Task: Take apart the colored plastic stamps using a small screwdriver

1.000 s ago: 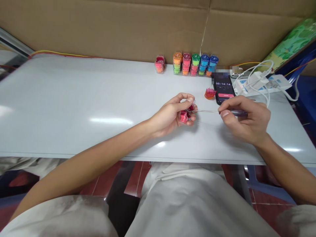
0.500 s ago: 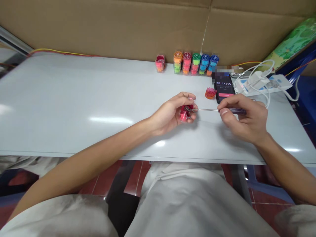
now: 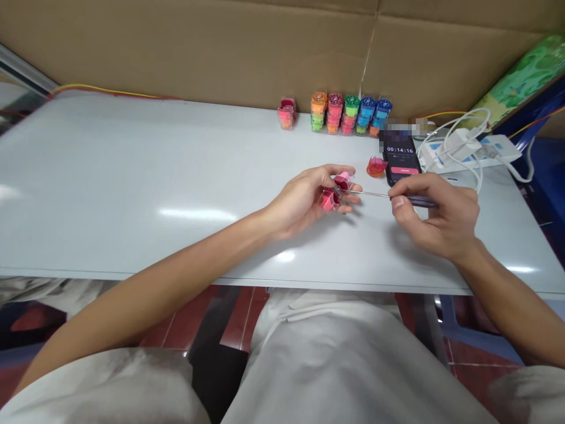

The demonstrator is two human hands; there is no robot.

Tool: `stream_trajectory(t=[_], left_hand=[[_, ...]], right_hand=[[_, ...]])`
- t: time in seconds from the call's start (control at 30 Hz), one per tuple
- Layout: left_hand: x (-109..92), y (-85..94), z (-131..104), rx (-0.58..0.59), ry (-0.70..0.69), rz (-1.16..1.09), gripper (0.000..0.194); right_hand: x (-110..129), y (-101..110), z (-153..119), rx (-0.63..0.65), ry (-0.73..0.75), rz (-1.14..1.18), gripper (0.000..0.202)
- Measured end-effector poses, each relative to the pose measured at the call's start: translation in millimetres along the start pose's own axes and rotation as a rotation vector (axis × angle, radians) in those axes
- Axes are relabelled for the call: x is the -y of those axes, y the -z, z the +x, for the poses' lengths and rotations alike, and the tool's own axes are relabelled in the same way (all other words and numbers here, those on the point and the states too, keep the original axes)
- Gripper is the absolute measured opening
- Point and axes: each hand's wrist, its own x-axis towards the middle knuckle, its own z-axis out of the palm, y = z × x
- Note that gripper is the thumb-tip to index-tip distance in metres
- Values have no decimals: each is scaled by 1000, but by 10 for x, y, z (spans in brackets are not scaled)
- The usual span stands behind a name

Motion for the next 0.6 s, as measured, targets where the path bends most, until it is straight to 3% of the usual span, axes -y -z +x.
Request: stream_trajectory(t=[0.27, 0.6], left_hand=[[9, -50, -35, -59, -38, 56, 44], [36, -47, -43, -78, -51, 49, 35]], right_hand=[[-10, -12, 4, 34, 50, -57, 28], [-56, -64, -48, -4, -85, 28, 44]])
